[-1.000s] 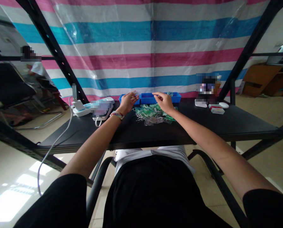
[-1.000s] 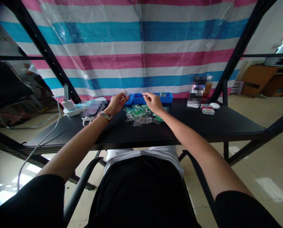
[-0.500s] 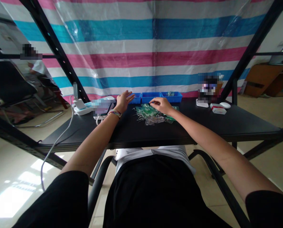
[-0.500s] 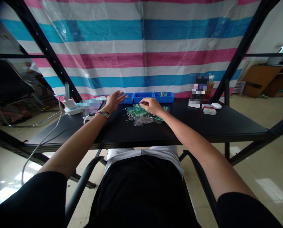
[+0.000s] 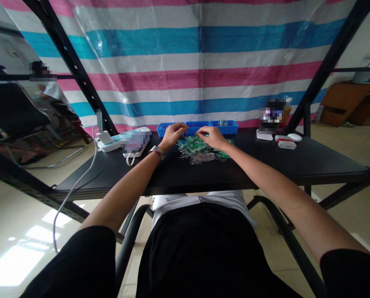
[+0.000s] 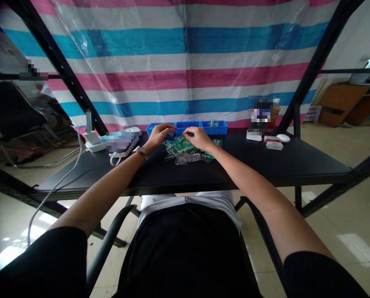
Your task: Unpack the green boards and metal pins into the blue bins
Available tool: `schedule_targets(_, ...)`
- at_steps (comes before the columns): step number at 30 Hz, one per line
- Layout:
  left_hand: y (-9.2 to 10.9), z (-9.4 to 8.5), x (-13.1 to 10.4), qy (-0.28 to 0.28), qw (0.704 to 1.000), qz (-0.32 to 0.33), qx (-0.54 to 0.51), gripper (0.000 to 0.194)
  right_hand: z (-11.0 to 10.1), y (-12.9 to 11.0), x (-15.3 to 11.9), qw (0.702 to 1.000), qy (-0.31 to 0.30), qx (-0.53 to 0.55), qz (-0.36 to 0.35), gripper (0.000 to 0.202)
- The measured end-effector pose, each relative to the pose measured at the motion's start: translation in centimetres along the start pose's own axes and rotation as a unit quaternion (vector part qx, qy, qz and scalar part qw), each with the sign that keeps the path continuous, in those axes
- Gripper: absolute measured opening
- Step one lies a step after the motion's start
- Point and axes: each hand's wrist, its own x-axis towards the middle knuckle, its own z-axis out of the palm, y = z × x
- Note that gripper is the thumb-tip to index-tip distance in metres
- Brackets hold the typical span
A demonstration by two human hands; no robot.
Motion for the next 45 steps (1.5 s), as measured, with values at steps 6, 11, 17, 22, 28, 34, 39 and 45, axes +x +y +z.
schedule_targets(6,0.7,1.2,-0.7,-0.049,0.999,0.018,-0.003,0.043,-0.2,1.3,0.7,0.963,0.11,0.204,0.137,0.043)
schedule_targets(11,0.3,1.7,-0.6,-0.053,0.997,0.017,-0.044,0.042,-0.1,0.8,0.7,0.935,0.102,0.284,0.186,0.042)
schedule_targets(17,0.2,1.9,-0.6,-0.067,0.997,0.001,-0.04,0.046,0.1,0.5,0.4,0.934,0.052,0.302,0.185,0.046)
schedule_targets(22,0.3,2.0,-0.8,-0.057,0.998,0.002,0.003,0.056,0.1,0.9,0.6,0.944,0.09,0.273,0.165,0.041)
schedule_targets(28,1.4,2.6,-0.9,-0.074,0.984,-0.109,-0.121,0.059,0.2,-0.1,0.9,0.964,0.132,0.213,0.085,0.029)
schedule_targets(34,1.2,2.4,-0.9,-0.058,0.984,-0.094,-0.142,0.04,0.1,-0.5,0.5,0.955,0.076,0.262,0.114,0.025)
schedule_targets(39,0.5,2.1,-0.6,-0.082,0.99,-0.064,-0.099,0.04,0.0,-0.9,0.4,0.919,0.043,0.34,0.196,0.047)
schedule_targets(45,0.0,2.7,-0.8,-0.108,0.993,-0.021,-0.036,0.042,-0.1,-0.9,0.4,0.908,0.052,0.323,0.262,0.019)
